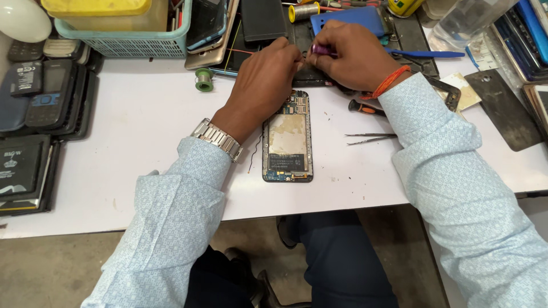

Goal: The person uses a purple precision screwdriver to remove screws from a disassembled smartphone on a workbench. They then remove the battery and continue to unscrew components from the phone's internal frame.

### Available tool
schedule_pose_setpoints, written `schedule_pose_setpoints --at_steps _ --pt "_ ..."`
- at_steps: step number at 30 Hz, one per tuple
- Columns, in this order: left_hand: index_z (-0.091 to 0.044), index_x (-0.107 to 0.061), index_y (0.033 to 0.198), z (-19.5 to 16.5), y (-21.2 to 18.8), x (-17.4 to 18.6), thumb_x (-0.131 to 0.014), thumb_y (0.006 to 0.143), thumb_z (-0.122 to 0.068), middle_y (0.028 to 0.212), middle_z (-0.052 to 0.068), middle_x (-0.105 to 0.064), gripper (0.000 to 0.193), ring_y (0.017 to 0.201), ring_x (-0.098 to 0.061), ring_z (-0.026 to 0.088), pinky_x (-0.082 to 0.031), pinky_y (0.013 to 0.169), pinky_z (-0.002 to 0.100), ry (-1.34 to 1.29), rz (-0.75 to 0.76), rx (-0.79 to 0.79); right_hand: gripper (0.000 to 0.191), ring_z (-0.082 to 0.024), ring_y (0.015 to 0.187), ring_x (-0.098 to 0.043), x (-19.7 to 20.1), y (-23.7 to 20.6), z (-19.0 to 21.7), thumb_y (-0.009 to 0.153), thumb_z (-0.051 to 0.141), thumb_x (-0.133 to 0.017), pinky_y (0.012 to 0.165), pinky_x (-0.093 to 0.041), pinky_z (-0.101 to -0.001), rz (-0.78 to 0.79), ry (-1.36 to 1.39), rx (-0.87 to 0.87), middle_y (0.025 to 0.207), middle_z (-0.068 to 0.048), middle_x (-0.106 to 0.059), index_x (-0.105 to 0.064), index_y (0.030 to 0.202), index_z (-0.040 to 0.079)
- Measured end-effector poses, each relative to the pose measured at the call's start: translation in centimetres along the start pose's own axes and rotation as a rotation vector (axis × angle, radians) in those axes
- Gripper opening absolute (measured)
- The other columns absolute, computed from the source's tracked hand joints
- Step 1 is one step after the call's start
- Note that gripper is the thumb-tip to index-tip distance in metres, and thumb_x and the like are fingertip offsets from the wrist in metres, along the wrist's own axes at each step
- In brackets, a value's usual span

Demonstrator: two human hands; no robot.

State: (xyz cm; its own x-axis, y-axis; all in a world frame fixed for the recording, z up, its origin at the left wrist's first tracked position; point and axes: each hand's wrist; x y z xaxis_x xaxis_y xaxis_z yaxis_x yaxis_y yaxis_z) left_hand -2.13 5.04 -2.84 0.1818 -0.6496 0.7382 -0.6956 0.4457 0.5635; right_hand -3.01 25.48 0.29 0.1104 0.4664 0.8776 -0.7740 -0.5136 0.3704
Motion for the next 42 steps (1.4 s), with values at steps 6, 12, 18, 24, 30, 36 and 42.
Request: schedule_pose_setpoints --at_steps 6,12,18,24,30,36,42 --pt "-0.004 -0.067 0.105 -0.4 -0.2 1.1 -0.064 0.105 -0.011 0.100 0.012 -0.062 0.008 0.085 -0.067 0.034 -0.049 0.073 0.047 -0.105 -0.201 -0.079 0.015 -0.021 0.071 -0.062 0.2 0.0 -0.1 0.110 0.013 -0.075 0.065 -0.046 -0.0372 -0.344 0.000 0.119 0.082 -0.010 -0.065 -0.072 0.102 0.001" --pt "-0.004 -0.064 0.112 -0.3 -0.1 2.3 -0.062 0.111 -0.013 0.102 0.011 -0.069 0.009 0.083 -0.069 0.031 -0.052 0.073 0.042 -0.145 -0.474 -0.110 0.016 -0.019 0.066 -0.053 -0.1 -0.6 0.2 0.114 0.007 -0.065 0.062 -0.041 -0.0344 -0.448 0.013 0.129 0.077 -0.008 -0.058 -0.070 0.102 -0.002" --pt "-0.004 -0.064 0.106 0.6 0.1 2.1 -0.064 0.111 -0.020 0.089 0.010 -0.069 0.017 0.069 -0.067 0.026 -0.049 0.062 0.039 -0.127 -0.565 -0.090 0.018 -0.013 0.069 -0.059 0.3 -0.5 3.0 0.115 0.012 -0.059 0.061 -0.044 -0.0289 -0.389 0.454 0.133 0.079 -0.006 -0.062 -0.070 0.105 0.000" --pt "-0.006 -0.064 0.102 1.4 -0.1 0.8 -0.064 0.111 -0.025 0.082 0.009 -0.065 0.021 0.067 -0.064 0.025 -0.046 0.061 0.040 -0.150 -0.626 -0.007 0.011 -0.021 0.062 -0.060 0.4 -2.9 5.0 0.110 0.013 -0.073 0.059 -0.046 -0.0326 -0.249 0.020 0.343 0.077 -0.011 -0.065 -0.075 0.110 0.002" --pt "-0.008 -0.065 0.104 1.6 -0.4 0.7 -0.061 0.114 -0.028 0.082 0.006 -0.066 0.023 0.067 -0.066 0.022 -0.049 0.061 0.036 -0.198 -0.617 0.018 0.016 -0.019 0.065 -0.066 -0.2 -4.4 6.6 0.104 0.008 -0.069 0.058 -0.050 -0.0318 -0.216 0.112 0.290 0.089 -0.012 -0.073 -0.071 0.118 0.001" --pt "-0.013 -0.068 0.113 1.5 -0.9 0.6 -0.059 0.114 -0.031 0.082 0.002 -0.068 0.020 0.063 -0.066 0.018 -0.047 0.057 0.033 -0.275 -0.582 0.014 0.018 -0.017 0.060 -0.069 -1.6 -4.2 7.3 0.096 0.012 -0.072 0.052 -0.051 -0.0310 -0.002 0.075 0.197 0.084 -0.010 -0.075 -0.076 0.112 0.005" --pt "-0.018 -0.067 0.118 1.6 -1.1 0.1 -0.056 0.119 -0.037 0.092 -0.004 -0.071 0.022 0.070 -0.070 0.009 -0.052 0.060 0.026 -0.387 -0.559 0.010 0.017 -0.013 0.063 -0.072 -2.0 -3.8 6.5 0.096 0.011 -0.070 0.055 -0.054 -0.0261 0.049 0.179 0.124 0.092 -0.006 -0.079 -0.073 0.111 0.003"
Point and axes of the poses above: each hand's wrist, its own y-axis towards the middle knuckle, its own x-axis out of the back of the hand, z = x × y
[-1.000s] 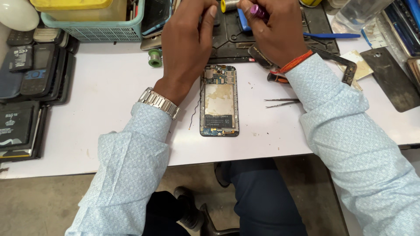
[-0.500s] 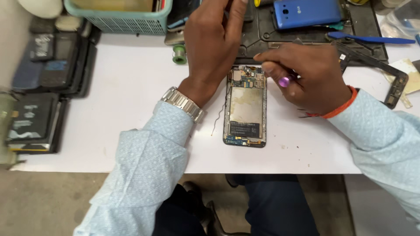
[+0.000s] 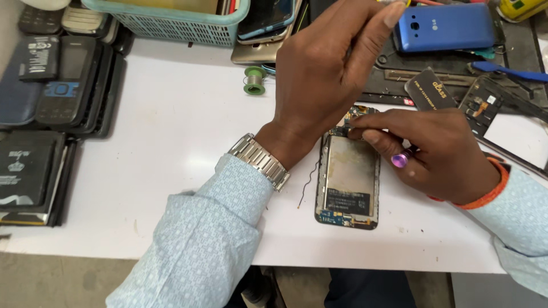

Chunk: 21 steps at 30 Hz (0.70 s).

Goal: The person uses a purple precision screwdriver to remove screws from a disassembled smartphone on a workbench. They then remove the battery and continue to unscrew components from the phone's internal frame.

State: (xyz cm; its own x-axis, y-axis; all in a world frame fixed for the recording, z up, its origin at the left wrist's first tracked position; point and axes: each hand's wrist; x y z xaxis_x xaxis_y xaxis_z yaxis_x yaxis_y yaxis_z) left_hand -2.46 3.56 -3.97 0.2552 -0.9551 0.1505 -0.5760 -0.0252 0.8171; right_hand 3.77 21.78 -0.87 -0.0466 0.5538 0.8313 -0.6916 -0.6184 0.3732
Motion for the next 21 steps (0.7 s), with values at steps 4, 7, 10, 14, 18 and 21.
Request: schedule_pose_setpoints --at_steps 4,7,10,14,18,21 --pt "-0.016 -0.068 0.115 0.6 -0.2 0.1 -0.058 0.116 -0.034 0.084 -0.002 -0.068 0.020 0.063 -0.065 0.011 -0.048 0.057 0.029 0.050 0.005 -0.014 0.017 -0.012 0.060 -0.069 -0.2 -0.1 0.2 0.095 0.011 -0.071 0.054 -0.052 -0.0266 -0.001 -0.017 -0.029 0.091 -0.006 -0.079 -0.074 0.110 0.003" --pt "-0.015 -0.068 0.111 0.8 -0.2 0.1 -0.058 0.116 -0.034 0.079 -0.001 -0.065 0.022 0.063 -0.064 0.013 -0.046 0.056 0.030 0.081 -0.010 -0.045 0.017 -0.012 0.060 -0.068 -0.2 -0.1 0.3 0.096 0.010 -0.071 0.052 -0.051 -0.0265 0.011 -0.030 -0.031 0.090 -0.006 -0.078 -0.074 0.111 0.003" --pt "-0.013 -0.068 0.104 0.9 -0.1 -0.1 -0.058 0.113 -0.032 0.071 0.001 -0.062 0.023 0.058 -0.061 0.015 -0.044 0.054 0.032 0.073 -0.024 -0.065 0.017 -0.012 0.066 -0.071 0.0 -0.1 0.3 0.098 0.010 -0.069 0.056 -0.053 -0.0257 0.008 -0.024 0.019 0.094 -0.006 -0.077 -0.072 0.113 0.003" --pt "-0.011 -0.066 0.092 0.9 0.0 -0.2 -0.061 0.111 -0.031 0.065 0.003 -0.058 0.029 0.053 -0.058 0.018 -0.041 0.052 0.035 0.076 -0.031 -0.079 0.017 -0.012 0.065 -0.070 0.1 -0.3 0.1 0.098 0.010 -0.070 0.056 -0.052 -0.0260 0.011 -0.025 0.051 0.095 -0.007 -0.078 -0.072 0.114 0.003" --pt "-0.009 -0.065 0.085 1.2 0.0 -0.2 -0.065 0.107 -0.029 0.062 0.004 -0.057 0.030 0.051 -0.055 0.019 -0.038 0.048 0.035 0.095 -0.013 -0.070 0.016 -0.012 0.061 -0.067 0.2 -0.5 -0.1 0.099 0.009 -0.071 0.053 -0.050 -0.0266 0.017 -0.043 0.057 0.092 -0.006 -0.078 -0.073 0.113 0.004" --pt "-0.008 -0.065 0.085 1.3 -0.1 -0.3 -0.067 0.106 -0.025 0.063 0.004 -0.058 0.027 0.053 -0.056 0.020 -0.039 0.049 0.035 0.098 -0.005 -0.086 0.015 -0.013 0.058 -0.066 0.4 -0.7 -0.2 0.100 0.008 -0.071 0.052 -0.048 -0.0279 0.008 -0.044 0.073 0.090 -0.006 -0.078 -0.074 0.114 0.004"
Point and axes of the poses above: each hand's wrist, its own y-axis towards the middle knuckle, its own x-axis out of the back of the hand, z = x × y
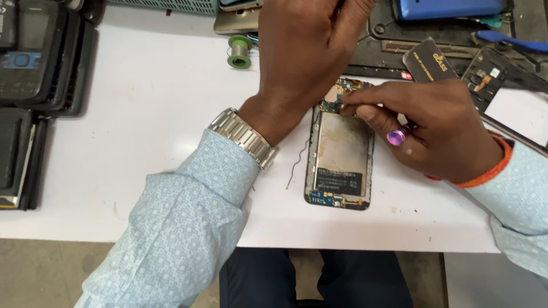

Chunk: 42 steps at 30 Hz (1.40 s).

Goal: The person uses a purple precision screwdriver to remove screws from a disassembled smartphone on a workbench. They then remove the battery and continue to unscrew components from the phone's internal frame.

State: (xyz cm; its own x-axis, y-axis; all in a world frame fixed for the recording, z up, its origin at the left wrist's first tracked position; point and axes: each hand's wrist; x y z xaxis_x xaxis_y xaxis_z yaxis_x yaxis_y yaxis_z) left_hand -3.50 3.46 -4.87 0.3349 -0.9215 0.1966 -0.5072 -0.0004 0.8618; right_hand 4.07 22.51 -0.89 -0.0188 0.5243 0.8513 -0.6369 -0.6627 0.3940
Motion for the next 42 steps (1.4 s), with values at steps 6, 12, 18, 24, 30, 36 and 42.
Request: schedule_pose_setpoints --at_steps 6,12,18,24,30,36,42 --pt "-0.005 -0.064 0.082 0.2 -0.1 0.2 -0.069 0.105 -0.020 0.063 0.006 -0.059 0.027 0.051 -0.055 0.020 -0.038 0.051 0.036 0.001 0.038 0.022 0.015 -0.016 0.067 -0.070 0.2 -0.1 0.0 0.102 0.009 -0.071 0.056 -0.051 -0.0291 -0.030 0.014 0.024 0.092 -0.009 -0.077 -0.073 0.116 0.003" --pt "-0.004 -0.062 0.080 0.2 -0.2 0.2 -0.069 0.105 -0.018 0.060 0.005 -0.056 0.030 0.048 -0.050 0.018 -0.035 0.051 0.036 0.006 0.061 0.010 0.014 -0.021 0.073 -0.073 0.4 -0.3 0.2 0.101 0.006 -0.068 0.059 -0.056 -0.0306 -0.082 0.020 0.061 0.092 -0.012 -0.075 -0.073 0.114 0.001" --pt "-0.004 -0.061 0.077 0.4 -0.2 0.3 -0.068 0.107 -0.020 0.057 0.004 -0.054 0.034 0.046 -0.047 0.016 -0.032 0.048 0.034 -0.017 0.091 0.004 0.017 -0.020 0.067 -0.071 0.3 -0.3 0.0 0.102 0.015 -0.073 0.059 -0.057 -0.0295 -0.035 -0.003 0.013 0.097 -0.012 -0.077 -0.076 0.113 0.003" --pt "-0.003 -0.059 0.074 0.6 -0.4 0.1 -0.068 0.106 -0.017 0.055 0.005 -0.050 0.036 0.045 -0.045 0.016 -0.030 0.048 0.035 0.003 0.105 0.013 0.017 -0.019 0.061 -0.068 0.2 -0.3 -0.1 0.102 0.016 -0.073 0.053 -0.053 -0.0302 -0.022 0.001 -0.014 0.092 -0.011 -0.077 -0.076 0.113 0.003" --pt "-0.003 -0.059 0.075 0.8 -0.8 -0.1 -0.069 0.105 -0.018 0.056 0.007 -0.051 0.035 0.045 -0.046 0.017 -0.030 0.048 0.036 0.014 0.101 0.000 0.018 -0.018 0.060 -0.068 0.2 -0.4 0.0 0.102 0.016 -0.073 0.053 -0.053 -0.0293 -0.004 0.007 -0.028 0.089 -0.012 -0.076 -0.076 0.114 0.003" --pt "-0.003 -0.061 0.075 1.1 -0.9 -0.3 -0.069 0.105 -0.019 0.055 0.007 -0.052 0.035 0.044 -0.046 0.017 -0.031 0.047 0.035 0.031 0.088 -0.011 0.017 -0.018 0.060 -0.068 0.4 -0.5 -0.1 0.102 0.014 -0.072 0.053 -0.053 -0.0295 0.005 0.001 -0.021 0.088 -0.012 -0.076 -0.076 0.114 0.003" --pt "-0.004 -0.060 0.072 1.2 -1.0 -0.4 -0.070 0.104 -0.017 0.053 0.006 -0.050 0.037 0.042 -0.043 0.016 -0.028 0.046 0.034 0.042 0.106 0.003 0.016 -0.018 0.064 -0.070 0.6 -0.1 0.1 0.103 0.013 -0.071 0.056 -0.054 -0.0297 -0.001 0.029 -0.014 0.090 -0.011 -0.077 -0.075 0.115 0.003"
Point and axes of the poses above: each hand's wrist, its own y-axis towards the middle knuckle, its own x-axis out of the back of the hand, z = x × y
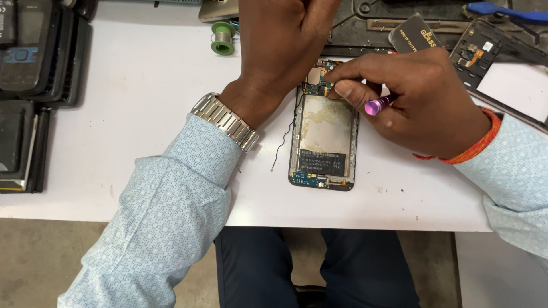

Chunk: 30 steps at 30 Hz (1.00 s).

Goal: The person uses a purple precision screwdriver to remove screws from a disassembled smartphone on a workbench. They then remove the battery and continue to unscrew components from the phone's internal frame.

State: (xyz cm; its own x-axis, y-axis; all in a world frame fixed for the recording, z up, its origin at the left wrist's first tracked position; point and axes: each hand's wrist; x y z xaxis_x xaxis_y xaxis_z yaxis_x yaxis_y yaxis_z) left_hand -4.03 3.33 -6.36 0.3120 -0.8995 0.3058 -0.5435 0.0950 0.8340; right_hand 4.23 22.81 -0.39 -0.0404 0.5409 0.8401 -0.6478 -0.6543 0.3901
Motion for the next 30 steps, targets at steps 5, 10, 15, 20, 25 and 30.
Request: schedule_pose_setpoints --at_steps 5,10,15,20,25,30 --pt "-0.003 -0.059 0.072 0.0 0.0 0.1 -0.071 0.105 -0.016 0.053 0.004 -0.049 0.038 0.043 -0.042 0.014 -0.027 0.047 0.034 0.006 0.001 -0.019 0.012 -0.023 0.067 -0.073 0.1 0.0 -0.1 0.099 0.005 -0.070 0.055 -0.054 -0.0320 -0.095 -0.043 0.033 0.086 -0.017 -0.075 -0.074 0.107 -0.003" --pt "-0.002 -0.057 0.071 -0.3 0.1 0.3 -0.071 0.107 -0.015 0.053 0.005 -0.046 0.041 0.044 -0.039 0.015 -0.026 0.047 0.035 -0.015 0.012 -0.010 0.009 -0.019 0.090 -0.077 0.5 -0.2 -1.2 0.112 -0.001 -0.063 0.071 -0.057 -0.0274 -0.182 -0.019 0.070 0.098 -0.015 -0.075 -0.069 0.114 -0.007" --pt "-0.003 -0.059 0.076 -0.7 0.4 0.4 -0.070 0.111 -0.017 0.058 0.004 -0.051 0.039 0.048 -0.042 0.015 -0.028 0.047 0.033 -0.084 0.022 -0.011 0.009 -0.021 0.088 -0.078 0.7 -0.4 -1.9 0.111 -0.001 -0.066 0.063 -0.054 -0.0273 -0.219 -0.036 0.045 0.094 -0.016 -0.074 -0.070 0.113 -0.008" --pt "-0.003 -0.063 0.087 -1.1 0.7 0.6 -0.068 0.116 -0.020 0.064 0.006 -0.055 0.034 0.052 -0.048 0.015 -0.034 0.052 0.031 -0.087 0.026 -0.046 0.009 -0.020 0.089 -0.077 0.8 -0.6 -2.4 0.112 -0.002 -0.063 0.068 -0.056 -0.0252 -0.273 -0.043 0.057 0.096 -0.015 -0.075 -0.069 0.112 -0.009" --pt "-0.005 -0.070 0.099 -1.3 1.1 0.7 -0.060 0.116 -0.023 0.077 0.004 -0.065 0.027 0.058 -0.058 0.012 -0.039 0.052 0.029 -0.139 0.029 -0.106 0.010 -0.020 0.084 -0.078 1.2 -0.6 -2.8 0.113 0.000 -0.065 0.064 -0.054 -0.0257 -0.289 -0.055 0.036 0.090 -0.015 -0.074 -0.069 0.113 -0.008" --pt "-0.007 -0.073 0.098 -1.5 1.4 0.7 -0.062 0.117 -0.027 0.074 0.002 -0.065 0.030 0.054 -0.056 0.011 -0.037 0.050 0.029 -0.079 0.024 -0.083 0.011 -0.018 0.085 -0.077 1.5 -0.2 -2.5 0.115 0.001 -0.061 0.068 -0.056 -0.0249 -0.299 -0.061 0.028 0.092 -0.014 -0.074 -0.069 0.113 -0.007"
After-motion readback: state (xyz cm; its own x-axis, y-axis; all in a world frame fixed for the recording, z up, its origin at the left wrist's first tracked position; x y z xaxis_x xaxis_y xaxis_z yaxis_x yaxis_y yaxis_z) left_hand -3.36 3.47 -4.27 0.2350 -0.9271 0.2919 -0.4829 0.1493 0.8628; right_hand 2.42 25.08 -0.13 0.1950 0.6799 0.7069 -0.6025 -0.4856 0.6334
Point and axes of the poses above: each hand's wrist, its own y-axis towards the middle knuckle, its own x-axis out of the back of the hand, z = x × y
